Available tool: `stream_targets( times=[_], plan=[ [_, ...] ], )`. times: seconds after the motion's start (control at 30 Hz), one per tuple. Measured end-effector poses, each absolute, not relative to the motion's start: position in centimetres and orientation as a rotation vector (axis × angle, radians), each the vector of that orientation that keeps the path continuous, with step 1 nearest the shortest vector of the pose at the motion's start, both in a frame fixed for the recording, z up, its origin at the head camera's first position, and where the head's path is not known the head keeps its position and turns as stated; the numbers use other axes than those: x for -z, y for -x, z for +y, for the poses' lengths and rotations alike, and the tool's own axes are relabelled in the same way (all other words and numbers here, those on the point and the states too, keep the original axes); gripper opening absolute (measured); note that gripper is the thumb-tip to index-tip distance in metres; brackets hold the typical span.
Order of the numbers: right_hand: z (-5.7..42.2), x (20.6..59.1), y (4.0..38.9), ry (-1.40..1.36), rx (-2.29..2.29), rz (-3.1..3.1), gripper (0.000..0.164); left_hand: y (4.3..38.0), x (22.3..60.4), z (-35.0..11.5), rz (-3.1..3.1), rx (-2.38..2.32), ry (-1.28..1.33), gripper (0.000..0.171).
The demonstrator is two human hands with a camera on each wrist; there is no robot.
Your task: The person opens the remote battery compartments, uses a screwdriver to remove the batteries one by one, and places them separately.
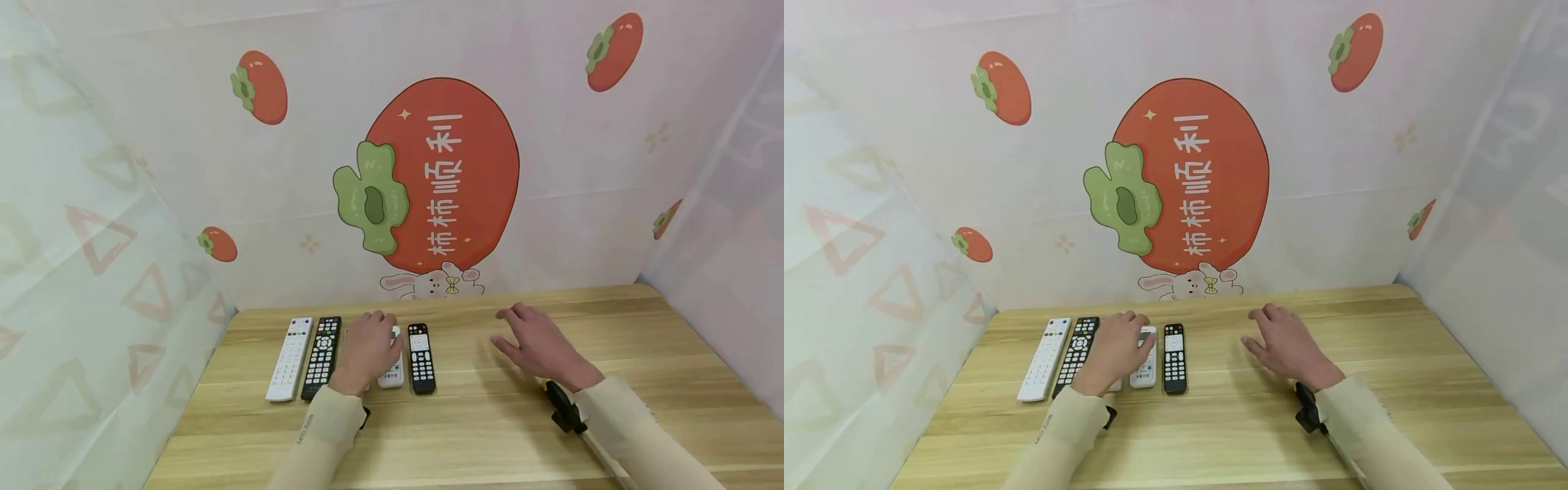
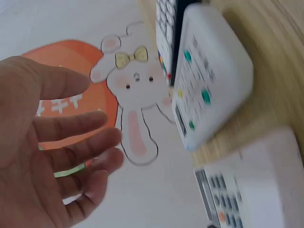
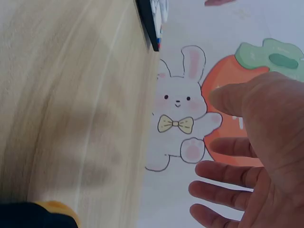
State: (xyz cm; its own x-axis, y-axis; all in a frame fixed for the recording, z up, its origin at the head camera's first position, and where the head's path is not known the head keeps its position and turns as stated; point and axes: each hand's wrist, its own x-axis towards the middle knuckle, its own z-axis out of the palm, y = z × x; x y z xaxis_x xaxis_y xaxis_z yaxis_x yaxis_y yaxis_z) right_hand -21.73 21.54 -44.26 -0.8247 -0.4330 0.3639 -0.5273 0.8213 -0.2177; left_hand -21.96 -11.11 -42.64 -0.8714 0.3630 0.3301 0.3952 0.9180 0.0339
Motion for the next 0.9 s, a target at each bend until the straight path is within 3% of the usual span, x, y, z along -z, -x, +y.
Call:
stream_targets(
  times=[0.4,0.9],
  plan=[
    [20.7,44.6,21.1,-0.822,-0.395,-2.731,0.040,21.5,44.1,-6.7,-3.020,0.099,0.404,0.066],
    [19.8,44.3,20.7,-0.839,-0.385,-2.797,0.040,21.4,45.4,-4.2,-3.162,0.004,0.276,0.077]
  ],
)
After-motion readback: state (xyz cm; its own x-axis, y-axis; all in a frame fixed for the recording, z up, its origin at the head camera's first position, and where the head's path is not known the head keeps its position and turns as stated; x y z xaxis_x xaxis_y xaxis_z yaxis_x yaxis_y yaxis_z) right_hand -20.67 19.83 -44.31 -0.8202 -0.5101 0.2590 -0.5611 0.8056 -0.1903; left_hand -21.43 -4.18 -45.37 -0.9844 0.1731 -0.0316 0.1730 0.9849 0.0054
